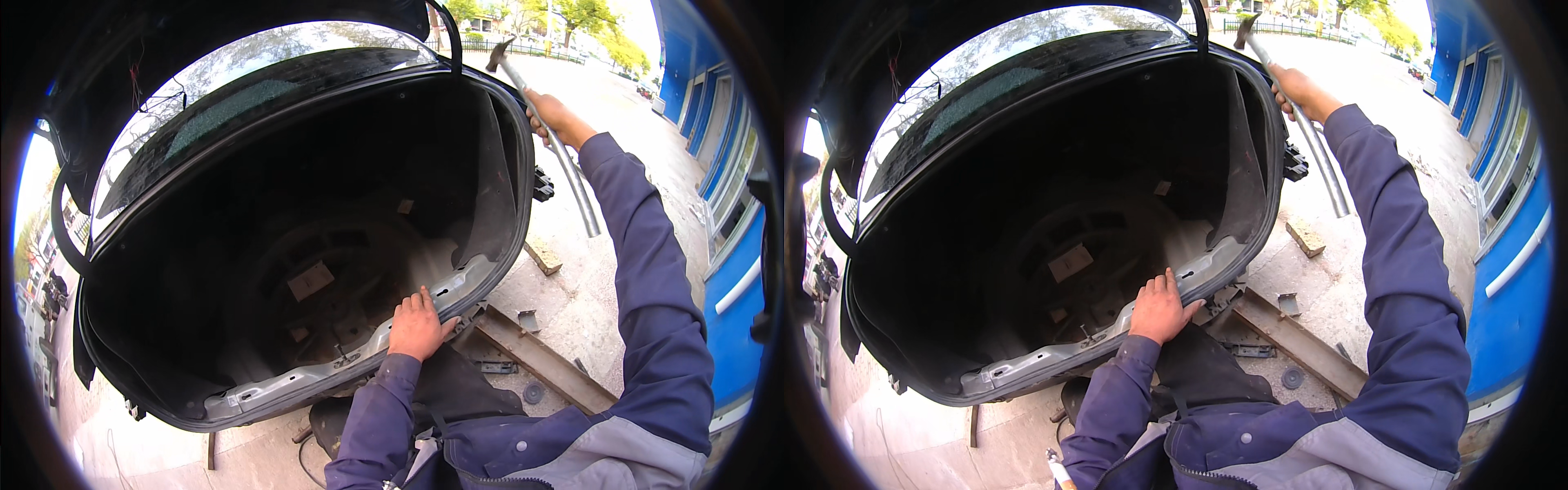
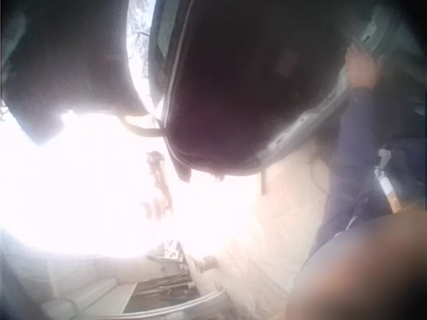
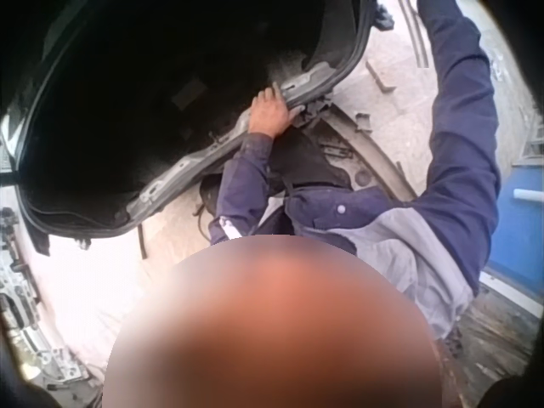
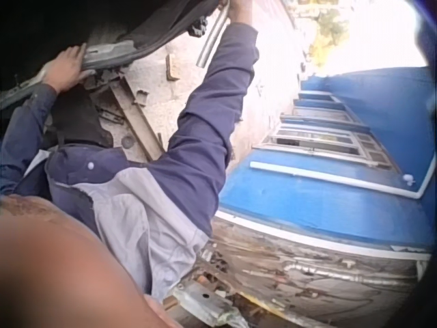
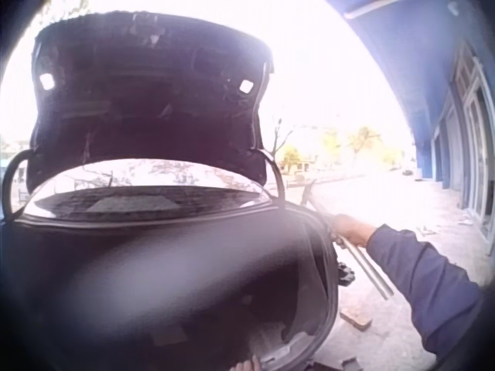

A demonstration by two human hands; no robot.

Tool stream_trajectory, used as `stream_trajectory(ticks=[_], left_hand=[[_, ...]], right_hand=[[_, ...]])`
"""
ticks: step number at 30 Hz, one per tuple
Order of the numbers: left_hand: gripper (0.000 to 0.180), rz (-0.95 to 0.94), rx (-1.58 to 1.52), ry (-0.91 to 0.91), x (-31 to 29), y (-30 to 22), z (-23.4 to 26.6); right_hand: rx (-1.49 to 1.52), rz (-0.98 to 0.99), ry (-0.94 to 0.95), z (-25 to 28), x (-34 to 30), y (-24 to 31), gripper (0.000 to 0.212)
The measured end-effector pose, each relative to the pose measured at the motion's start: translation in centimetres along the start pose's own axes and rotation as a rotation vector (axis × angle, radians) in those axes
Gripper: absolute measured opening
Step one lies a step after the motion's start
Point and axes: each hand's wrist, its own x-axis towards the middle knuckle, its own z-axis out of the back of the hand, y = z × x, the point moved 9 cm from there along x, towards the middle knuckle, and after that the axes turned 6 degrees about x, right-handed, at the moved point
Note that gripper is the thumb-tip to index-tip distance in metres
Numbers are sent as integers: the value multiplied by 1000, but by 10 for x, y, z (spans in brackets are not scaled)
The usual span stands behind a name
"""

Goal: The person installs a rubber weather seal around the perimeter of a car trunk lid. They press the seal into place by hand, then use a hammer to tap it flush along the edges. Finally, they close the trunk and run their hands along the seal to check the fit.

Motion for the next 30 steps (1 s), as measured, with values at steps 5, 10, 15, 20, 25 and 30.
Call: stream_trajectory(ticks=[5, 10, 15, 20, 25, 30], left_hand=[[106, 7, 8, 15, 1, 0, -2], [106, 15, 4, 33, 1, 1, -3], [107, 20, -7, 41, 1, 1, -4], [107, 21, -70, 106, 1, 3, -7], [95, -90, -304, -33, 29, -5, 30], [78, -310, -441, -265, 128, -32, 102]], right_hand=[[56, 44, -48, 8, -8, -6, 60], [94, 34, -63, 2, -24, -15, 61], [139, 152, -53, -3, -30, -12, 60], [23, 311, -175, 4, -19, -5, 53], [-144, 324, -264, -5, 0, -5, 53], [-195, 248, -226, -12, 14, -6, 49]])
